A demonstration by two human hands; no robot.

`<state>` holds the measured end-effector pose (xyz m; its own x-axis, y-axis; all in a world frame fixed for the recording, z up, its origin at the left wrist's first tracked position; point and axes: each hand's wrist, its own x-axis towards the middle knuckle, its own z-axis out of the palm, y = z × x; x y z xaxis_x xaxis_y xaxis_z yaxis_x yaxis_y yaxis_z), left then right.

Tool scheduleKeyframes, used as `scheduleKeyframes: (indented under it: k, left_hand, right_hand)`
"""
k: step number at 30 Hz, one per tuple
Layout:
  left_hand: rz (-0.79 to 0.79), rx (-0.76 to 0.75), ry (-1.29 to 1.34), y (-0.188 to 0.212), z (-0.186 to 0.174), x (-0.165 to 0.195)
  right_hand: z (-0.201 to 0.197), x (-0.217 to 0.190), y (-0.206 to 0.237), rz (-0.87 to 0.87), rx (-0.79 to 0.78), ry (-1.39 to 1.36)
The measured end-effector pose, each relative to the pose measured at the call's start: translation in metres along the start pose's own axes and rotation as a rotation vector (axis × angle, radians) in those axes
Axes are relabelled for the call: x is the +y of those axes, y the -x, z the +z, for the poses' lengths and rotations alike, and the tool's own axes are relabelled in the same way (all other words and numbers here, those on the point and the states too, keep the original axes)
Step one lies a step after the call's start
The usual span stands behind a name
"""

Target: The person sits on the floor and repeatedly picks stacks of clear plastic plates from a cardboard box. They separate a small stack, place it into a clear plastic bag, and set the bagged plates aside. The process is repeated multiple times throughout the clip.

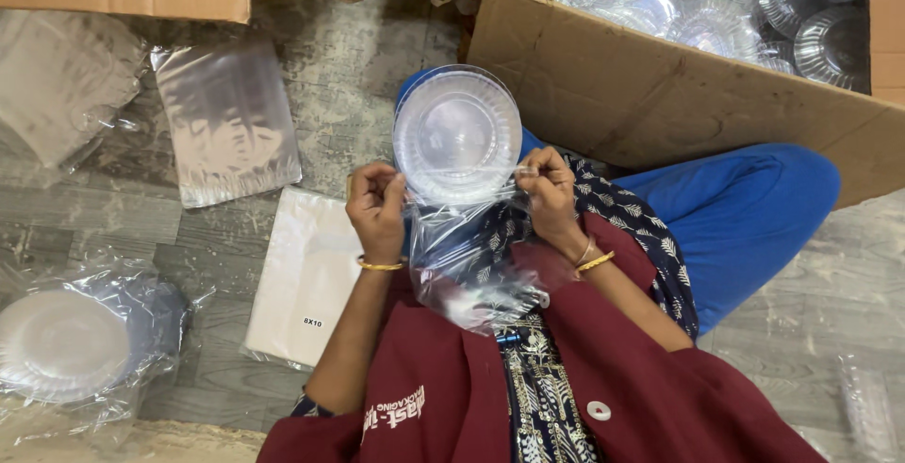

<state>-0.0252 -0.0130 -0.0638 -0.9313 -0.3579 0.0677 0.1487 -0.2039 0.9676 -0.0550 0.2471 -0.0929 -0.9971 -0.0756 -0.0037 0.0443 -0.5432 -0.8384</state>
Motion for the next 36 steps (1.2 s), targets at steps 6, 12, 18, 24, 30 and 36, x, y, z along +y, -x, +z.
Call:
scheduleKeyframes:
  k: [6, 12, 18, 24, 30, 36]
  left_hand:
    - [0.159, 0.132, -0.159, 0.005, 0.019, -0.014]
    - [-0.047, -0.023, 0.070, 0.001, 0.002, -0.010]
    - [-0.072, -0.129, -0.267, -0.025, 0.013, -0.012]
    - [-0.313, -0.264, -0.023, -0.026, 0.012, 0.003]
    - [-0.596, -0.339, 0.269, -0.013, -0.012, 0.002]
    - [-0.708, -0.405, 0.118, -0.016, -0.030, -0.004]
  right_hand:
    - [0.001, 0.021, 0.002, -0.060, 0.200, 0.174]
    - [0.006, 0.028, -0.001, -0.050, 0.117, 0.217]
    - [-0.004, 0.037, -0.019, 0.148, 0.072, 0.180]
    - [-0.004, 0.051, -0.020, 0.005, 0.038, 0.197]
    - [0.003, 0.041, -0.005, -0.328, -0.018, 0.275]
    - [0.019, 0.026, 0.001, -0.294, -0.035, 0.289]
